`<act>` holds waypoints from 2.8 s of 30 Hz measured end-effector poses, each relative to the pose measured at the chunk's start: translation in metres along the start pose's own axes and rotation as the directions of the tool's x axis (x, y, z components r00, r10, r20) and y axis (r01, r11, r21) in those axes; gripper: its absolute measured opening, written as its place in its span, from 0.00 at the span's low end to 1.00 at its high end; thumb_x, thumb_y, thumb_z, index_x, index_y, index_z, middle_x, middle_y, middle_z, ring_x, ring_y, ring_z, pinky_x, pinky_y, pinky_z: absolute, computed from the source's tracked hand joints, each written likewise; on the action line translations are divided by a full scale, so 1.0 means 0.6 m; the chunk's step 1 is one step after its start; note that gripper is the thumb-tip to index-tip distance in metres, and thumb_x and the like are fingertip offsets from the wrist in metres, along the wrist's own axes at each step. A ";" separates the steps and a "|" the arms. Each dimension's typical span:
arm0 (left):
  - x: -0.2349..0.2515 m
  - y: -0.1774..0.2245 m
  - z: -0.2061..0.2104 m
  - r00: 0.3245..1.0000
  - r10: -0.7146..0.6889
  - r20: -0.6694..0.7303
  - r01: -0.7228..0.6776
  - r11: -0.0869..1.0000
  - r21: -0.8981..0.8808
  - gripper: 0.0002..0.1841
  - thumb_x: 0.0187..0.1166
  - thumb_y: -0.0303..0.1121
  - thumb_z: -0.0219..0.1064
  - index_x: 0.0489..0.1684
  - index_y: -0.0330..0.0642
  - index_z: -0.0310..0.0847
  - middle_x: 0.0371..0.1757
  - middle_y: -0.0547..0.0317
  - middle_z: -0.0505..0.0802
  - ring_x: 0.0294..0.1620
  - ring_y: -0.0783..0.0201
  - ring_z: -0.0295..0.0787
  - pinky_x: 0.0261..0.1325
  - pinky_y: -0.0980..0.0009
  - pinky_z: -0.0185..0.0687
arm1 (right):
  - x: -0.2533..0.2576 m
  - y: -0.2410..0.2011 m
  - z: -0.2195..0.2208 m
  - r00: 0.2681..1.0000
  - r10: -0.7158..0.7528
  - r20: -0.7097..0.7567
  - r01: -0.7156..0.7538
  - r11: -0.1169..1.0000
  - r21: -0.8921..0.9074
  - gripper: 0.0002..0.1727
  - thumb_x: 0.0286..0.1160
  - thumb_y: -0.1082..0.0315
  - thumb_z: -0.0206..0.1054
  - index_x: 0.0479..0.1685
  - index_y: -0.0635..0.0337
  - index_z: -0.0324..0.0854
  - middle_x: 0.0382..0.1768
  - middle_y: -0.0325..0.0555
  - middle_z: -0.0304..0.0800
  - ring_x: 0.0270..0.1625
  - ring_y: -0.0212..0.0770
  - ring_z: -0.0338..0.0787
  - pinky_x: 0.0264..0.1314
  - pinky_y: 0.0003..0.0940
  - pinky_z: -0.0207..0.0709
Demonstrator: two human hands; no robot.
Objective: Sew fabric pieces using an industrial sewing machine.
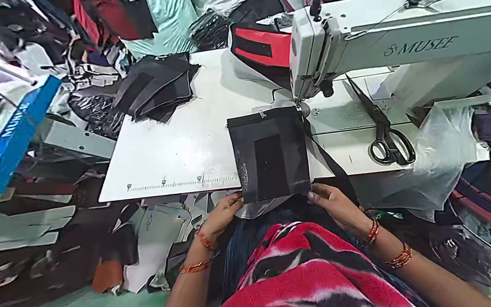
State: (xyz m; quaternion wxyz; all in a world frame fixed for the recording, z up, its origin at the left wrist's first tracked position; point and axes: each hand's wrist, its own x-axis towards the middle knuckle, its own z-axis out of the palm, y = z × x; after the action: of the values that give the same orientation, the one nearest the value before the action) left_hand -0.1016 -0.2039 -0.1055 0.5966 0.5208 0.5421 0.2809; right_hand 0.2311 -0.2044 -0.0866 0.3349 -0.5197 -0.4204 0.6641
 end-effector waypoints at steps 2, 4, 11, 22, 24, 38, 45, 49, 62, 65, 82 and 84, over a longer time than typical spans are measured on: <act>0.015 0.016 0.056 0.999 -0.034 -0.018 0.032 0.993 -0.117 0.14 0.81 0.22 0.62 0.62 0.30 0.79 0.55 0.60 0.92 0.59 0.73 0.88 0.69 0.69 0.84 | 0.005 0.008 0.028 0.993 -0.010 -0.122 0.032 0.982 0.186 0.04 0.80 0.74 0.65 0.46 0.63 0.83 0.40 0.38 0.90 0.45 0.31 0.91 0.57 0.30 0.87; 0.025 0.044 0.099 0.996 -0.093 0.012 0.093 0.967 -0.238 0.13 0.83 0.24 0.62 0.62 0.34 0.81 0.53 0.63 0.93 0.56 0.74 0.89 0.66 0.71 0.85 | 0.006 0.004 0.037 0.994 -0.008 -0.109 0.034 0.970 0.240 0.08 0.87 0.71 0.59 0.39 0.60 0.80 0.36 0.38 0.87 0.42 0.31 0.89 0.54 0.31 0.86; 0.032 0.082 0.147 0.964 -0.229 0.131 0.264 0.834 -0.484 0.14 0.93 0.32 0.50 0.48 0.45 0.85 0.34 0.67 0.94 0.35 0.76 0.90 0.41 0.76 0.88 | -0.014 -0.024 0.025 0.999 0.010 0.045 -0.019 0.976 0.218 0.14 0.94 0.63 0.51 0.56 0.61 0.79 0.43 0.42 0.92 0.45 0.34 0.93 0.49 0.33 0.89; 0.013 0.080 0.087 0.984 -0.028 -0.174 0.086 0.938 0.335 0.10 0.81 0.27 0.64 0.50 0.30 0.89 0.46 0.48 0.95 0.54 0.63 0.92 0.65 0.58 0.83 | 0.005 0.015 0.003 0.989 -0.144 -0.022 0.131 0.947 -0.294 0.18 0.89 0.60 0.56 0.27 0.56 0.77 0.23 0.31 0.72 0.28 0.24 0.74 0.35 0.24 0.68; 0.014 0.087 0.081 0.984 -0.115 -0.134 0.162 0.894 0.418 0.11 0.84 0.30 0.63 0.45 0.30 0.89 0.38 0.49 0.93 0.43 0.61 0.90 0.56 0.56 0.83 | 0.005 0.015 0.000 0.991 -0.131 -0.014 0.118 0.934 -0.338 0.18 0.90 0.59 0.55 0.29 0.58 0.78 0.23 0.34 0.73 0.28 0.25 0.74 0.36 0.25 0.69; 0.070 0.135 0.154 0.819 0.541 0.192 -0.367 0.236 0.900 0.56 0.64 0.68 0.70 0.91 0.39 0.61 0.92 0.43 0.66 0.90 0.28 0.56 0.80 0.30 0.62 | 0.010 0.009 -0.001 0.993 -0.114 0.037 0.119 0.884 -0.452 0.20 0.91 0.57 0.53 0.33 0.61 0.80 0.24 0.37 0.74 0.27 0.28 0.75 0.34 0.27 0.69; 0.086 0.142 0.192 0.879 0.382 0.286 -0.373 0.175 0.911 0.37 0.79 0.40 0.63 0.90 0.33 0.61 0.93 0.48 0.65 0.94 0.41 0.55 0.89 0.34 0.46 | 0.009 0.007 0.001 0.995 -0.089 0.043 0.099 0.883 -0.459 0.20 0.92 0.58 0.52 0.38 0.63 0.81 0.27 0.40 0.76 0.31 0.31 0.77 0.38 0.29 0.71; 0.085 0.159 0.217 0.894 0.353 0.278 -0.366 0.215 0.905 0.37 0.79 0.39 0.60 0.89 0.30 0.61 0.92 0.46 0.65 0.94 0.43 0.55 0.90 0.37 0.46 | 0.005 0.000 0.005 0.996 -0.084 0.033 0.089 0.891 -0.445 0.19 0.93 0.60 0.52 0.43 0.65 0.82 0.28 0.41 0.78 0.32 0.30 0.77 0.39 0.29 0.71; 0.090 0.154 0.240 0.893 0.368 0.260 -0.350 0.202 0.915 0.35 0.80 0.40 0.57 0.87 0.29 0.63 0.91 0.43 0.68 0.92 0.42 0.61 0.88 0.38 0.53 | 0.003 -0.003 0.003 0.995 -0.091 0.045 0.102 0.890 -0.445 0.17 0.91 0.64 0.51 0.46 0.66 0.83 0.31 0.43 0.81 0.34 0.30 0.79 0.42 0.29 0.72; 0.091 0.154 0.243 0.895 0.363 0.259 -0.343 0.189 0.920 0.36 0.79 0.39 0.59 0.88 0.29 0.62 0.91 0.43 0.68 0.92 0.42 0.61 0.89 0.39 0.52 | 0.002 -0.006 0.003 0.996 -0.078 0.047 0.091 0.887 -0.452 0.17 0.91 0.65 0.50 0.47 0.67 0.83 0.31 0.44 0.81 0.35 0.31 0.79 0.43 0.30 0.73; 0.215 0.325 0.275 0.977 -0.209 -0.041 0.131 0.435 0.891 0.40 0.74 0.26 0.65 0.89 0.24 0.51 0.91 0.34 0.57 0.76 0.38 0.78 0.70 0.51 0.82 | -0.021 -0.041 0.004 0.987 -0.158 0.032 0.157 0.900 -0.406 0.14 0.85 0.63 0.53 0.37 0.59 0.81 0.24 0.33 0.73 0.28 0.25 0.73 0.34 0.25 0.67; 0.237 0.333 0.270 0.969 -0.244 -0.038 0.139 0.413 0.900 0.41 0.80 0.26 0.61 0.92 0.23 0.41 0.89 0.29 0.60 0.71 0.40 0.84 0.71 0.52 0.82 | -0.021 -0.038 0.001 0.986 -0.162 0.032 0.161 0.899 -0.407 0.14 0.85 0.63 0.52 0.34 0.57 0.80 0.23 0.33 0.72 0.27 0.25 0.72 0.32 0.25 0.66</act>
State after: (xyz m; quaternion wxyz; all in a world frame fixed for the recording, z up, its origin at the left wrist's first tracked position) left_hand 0.1324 -0.0673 0.0080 0.2837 0.7050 0.6336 -0.1450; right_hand 0.2336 -0.2060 -0.0608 0.2734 -0.5426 -0.5909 0.5307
